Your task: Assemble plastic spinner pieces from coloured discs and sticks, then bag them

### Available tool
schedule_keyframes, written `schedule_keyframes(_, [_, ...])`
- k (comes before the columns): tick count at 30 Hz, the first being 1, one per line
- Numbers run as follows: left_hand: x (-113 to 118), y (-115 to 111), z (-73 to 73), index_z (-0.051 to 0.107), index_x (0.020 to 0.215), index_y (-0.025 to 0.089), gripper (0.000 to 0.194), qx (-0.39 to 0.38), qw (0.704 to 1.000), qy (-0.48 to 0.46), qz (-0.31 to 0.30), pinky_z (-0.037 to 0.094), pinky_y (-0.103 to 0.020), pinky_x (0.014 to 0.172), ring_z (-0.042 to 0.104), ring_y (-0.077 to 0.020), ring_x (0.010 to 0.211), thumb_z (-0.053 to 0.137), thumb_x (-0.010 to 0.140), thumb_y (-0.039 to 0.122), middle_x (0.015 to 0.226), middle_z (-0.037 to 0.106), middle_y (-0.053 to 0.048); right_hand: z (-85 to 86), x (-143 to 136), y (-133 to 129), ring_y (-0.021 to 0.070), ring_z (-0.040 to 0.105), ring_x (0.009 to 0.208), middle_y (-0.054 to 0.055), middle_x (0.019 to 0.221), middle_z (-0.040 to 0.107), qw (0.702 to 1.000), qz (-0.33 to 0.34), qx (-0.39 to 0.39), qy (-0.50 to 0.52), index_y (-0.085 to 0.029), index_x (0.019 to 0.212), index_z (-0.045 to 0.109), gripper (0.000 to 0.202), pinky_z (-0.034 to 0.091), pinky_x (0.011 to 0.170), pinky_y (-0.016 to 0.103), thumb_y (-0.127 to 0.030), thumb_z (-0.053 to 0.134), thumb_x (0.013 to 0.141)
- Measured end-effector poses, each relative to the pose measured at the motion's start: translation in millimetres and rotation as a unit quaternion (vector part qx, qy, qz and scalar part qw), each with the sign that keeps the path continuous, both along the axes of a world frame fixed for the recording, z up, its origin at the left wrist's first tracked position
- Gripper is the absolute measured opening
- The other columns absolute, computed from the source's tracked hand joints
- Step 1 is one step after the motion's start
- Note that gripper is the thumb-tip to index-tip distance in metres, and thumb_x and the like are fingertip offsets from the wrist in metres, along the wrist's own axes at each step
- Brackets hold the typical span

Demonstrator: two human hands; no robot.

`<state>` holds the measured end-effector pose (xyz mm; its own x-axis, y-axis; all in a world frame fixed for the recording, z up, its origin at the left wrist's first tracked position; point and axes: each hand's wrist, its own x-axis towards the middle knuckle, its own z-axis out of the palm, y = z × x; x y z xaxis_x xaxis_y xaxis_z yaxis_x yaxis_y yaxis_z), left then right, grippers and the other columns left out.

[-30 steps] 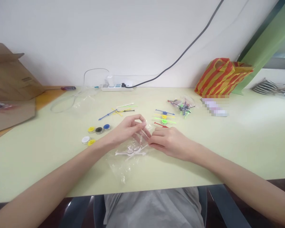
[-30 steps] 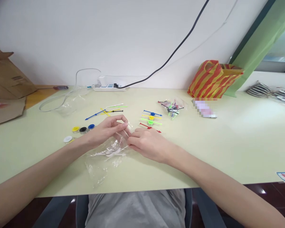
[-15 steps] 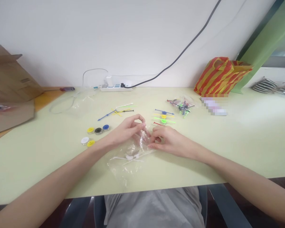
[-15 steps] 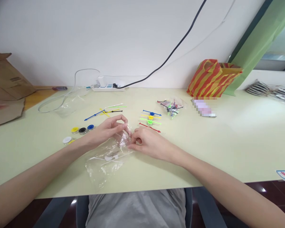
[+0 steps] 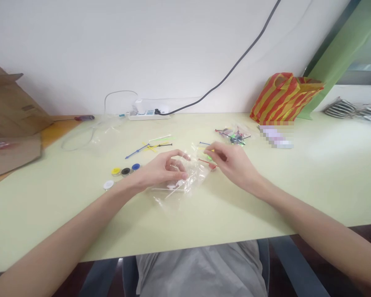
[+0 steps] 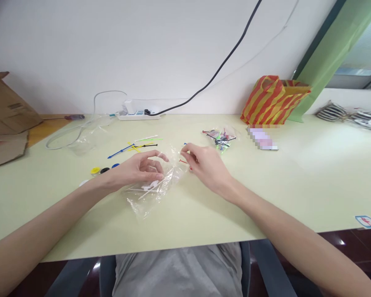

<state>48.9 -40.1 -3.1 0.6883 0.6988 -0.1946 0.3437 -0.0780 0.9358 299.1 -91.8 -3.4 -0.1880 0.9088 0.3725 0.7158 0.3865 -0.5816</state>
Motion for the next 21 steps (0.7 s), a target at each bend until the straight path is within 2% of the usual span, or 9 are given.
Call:
schedule_keyframes(3, [-3, 2, 2.6, 0.058, 0.125, 0.023, 0.055, 0.001, 0.999, 0.027, -0.021, 0.046, -0.024, 0.055, 0.06, -0.0135, 0.064, 0.081, 0.078, 0.041, 0.086, 0.068, -0.004, 15.3, 19, 6, 0.0163, 0.055, 0.066, 0.003, 0.075, 0.067, 0.988, -0.038, -0.011, -0.148, -0.019, 0.09, 0.069, 0.018, 0.032, 0.062, 0.029, -0.027, 0.055, 0.097])
schedule_keyframes(5, [-5, 3, 3.5, 0.059, 0.126, 0.024, 0.055, 0.007, 0.998, 0.05, -0.034, 0.046, -0.024, 0.054, 0.058, -0.0126, 0.061, 0.08, 0.078, 0.041, 0.084, 0.067, -0.002, 22.4, 29, 7, 0.0167, 0.055, 0.065, 0.003, 0.075, 0.067, 0.974, -0.007, -0.074, -0.213, -0.019, 0.078, 0.068, 0.021, 0.031, 0.059, 0.028, -0.033, 0.062, 0.093])
schedule_keyframes(8, [-9, 4, 3.7, 0.06, 0.13, 0.024, 0.058, 0.045, 0.995, 0.08, -0.033, 0.041, -0.023, 0.05, 0.051, -0.0118, 0.056, 0.078, 0.08, 0.048, 0.073, 0.06, 0.001, 24.1, 33, 6, 0.016, 0.053, 0.061, 0.002, 0.07, 0.064, 0.952, 0.038, -0.143, -0.268, -0.02, 0.071, 0.065, 0.024, 0.028, 0.055, 0.028, -0.036, 0.067, 0.089])
schedule_keyframes(11, [-9, 3, 4.1, 0.062, 0.13, 0.023, 0.057, 0.091, 0.989, 0.113, -0.03, 0.035, -0.023, 0.049, 0.045, -0.012, 0.054, 0.072, 0.084, 0.056, 0.065, 0.053, 0.003, 19.6, 30, 4, 0.0159, 0.052, 0.061, 0.003, 0.069, 0.062, 0.938, 0.046, -0.133, -0.316, -0.02, 0.068, 0.061, 0.025, 0.025, 0.054, 0.029, -0.026, 0.062, 0.092])
schedule_keyframes(15, [-7, 0, 4.7, 0.069, 0.122, 0.022, 0.05, 0.175, 0.972, 0.154, -0.034, 0.035, -0.024, 0.052, 0.045, -0.0132, 0.056, 0.059, 0.092, 0.06, 0.065, 0.053, 0.002, 20.4, 30, 3, 0.0161, 0.052, 0.062, 0.003, 0.071, 0.063, 0.951, 0.025, -0.096, -0.292, -0.019, 0.073, 0.064, 0.023, 0.027, 0.056, 0.03, -0.021, 0.056, 0.095])
schedule_keyframes(17, [-6, -1, 3.8, 0.072, 0.119, 0.023, 0.048, 0.211, 0.962, 0.168, -0.039, 0.035, -0.025, 0.053, 0.047, -0.0141, 0.057, 0.054, 0.095, 0.061, 0.066, 0.055, 0.001, 24.6, 34, 3, 0.0166, 0.054, 0.065, 0.002, 0.073, 0.064, 0.965, 0.01, -0.068, -0.252, -0.02, 0.079, 0.068, 0.02, 0.03, 0.058, 0.03, -0.024, 0.057, 0.096])
schedule_keyframes(21, [-6, -2, 1.0, 0.068, 0.124, 0.026, 0.047, 0.243, 0.95, 0.189, -0.046, 0.035, -0.027, 0.057, 0.05, -0.0165, 0.059, 0.043, 0.101, 0.059, 0.066, 0.056, 0.001, 34.3, 43, 2, 0.0184, 0.057, 0.076, 0.004, 0.085, 0.065, 0.978, 0.037, -0.009, -0.207, -0.022, 0.082, 0.072, 0.023, 0.034, 0.066, 0.031, -0.033, 0.059, 0.097])
